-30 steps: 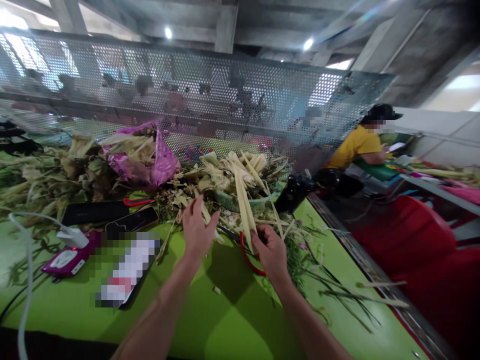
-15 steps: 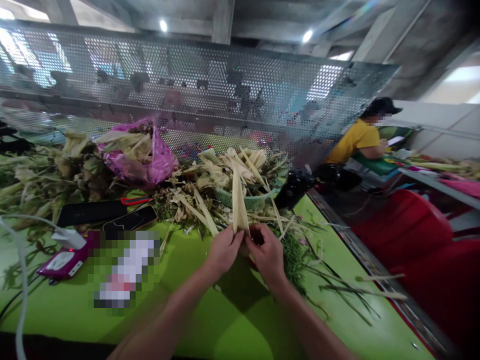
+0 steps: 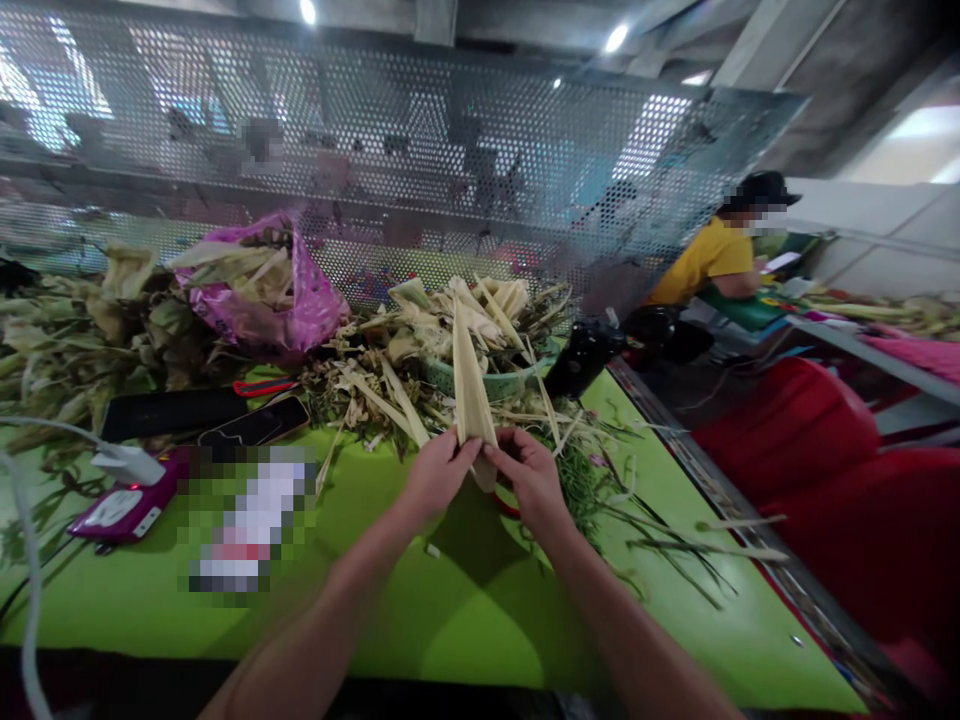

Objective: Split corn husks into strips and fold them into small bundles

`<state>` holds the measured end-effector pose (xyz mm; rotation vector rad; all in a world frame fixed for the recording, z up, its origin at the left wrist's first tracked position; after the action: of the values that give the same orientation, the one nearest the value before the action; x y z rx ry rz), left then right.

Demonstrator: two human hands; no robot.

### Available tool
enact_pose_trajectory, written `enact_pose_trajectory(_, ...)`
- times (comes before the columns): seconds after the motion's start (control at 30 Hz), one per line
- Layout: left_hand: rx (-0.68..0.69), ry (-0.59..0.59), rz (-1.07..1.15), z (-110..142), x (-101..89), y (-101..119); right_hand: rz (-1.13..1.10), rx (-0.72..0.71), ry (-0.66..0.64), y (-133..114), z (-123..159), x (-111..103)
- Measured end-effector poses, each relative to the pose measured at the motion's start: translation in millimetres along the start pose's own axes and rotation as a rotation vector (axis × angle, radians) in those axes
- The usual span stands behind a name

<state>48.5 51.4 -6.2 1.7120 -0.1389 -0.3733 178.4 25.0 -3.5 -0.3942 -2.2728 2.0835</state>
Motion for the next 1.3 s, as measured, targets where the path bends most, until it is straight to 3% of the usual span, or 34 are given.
enact_pose_trajectory(0.13, 0.007, 0.033, -0.028, -3.2, -4.9, -2.8, -0.050, 0.034, -0.020, 1.5, -0.6, -1.7)
enact_pose_trajectory(0.37, 0.029, 0.041, -0.036, -5.8, -8.2, -3.4, 0.080, -0.004, -0.050, 3.0, -4.8, -3.2)
enact_pose_trajectory(0.53, 0.123, 0.012, -0.275, -3.1, -8.0, 8.2, 0.248, -0.092, -0.054, -3.5, -6.2, -4.5)
enact_pose_trajectory(0.73, 0.130, -0.044, -0.455, -2.2, -5.1, 11.3, 0.325, -0.126, -0.048, -8.7, -4.3, -3.2)
enact_pose_trajectory(1.3, 0.099, -0.100, -0.406, -2.8, -3.0, 10.2, 0.283, -0.071, -0.151, -2.8, -6.4, 1.2)
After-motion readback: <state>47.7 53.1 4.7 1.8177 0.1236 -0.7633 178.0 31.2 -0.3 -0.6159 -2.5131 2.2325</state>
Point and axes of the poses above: each hand's wrist, its own z-axis away from the middle knuckle, its own x-axis out of the palm, y = z × x, the point moved 7 cm from there along -z, towards the middle knuckle, and after that the axes turned 8 degrees about z, right-handed, at the moved point
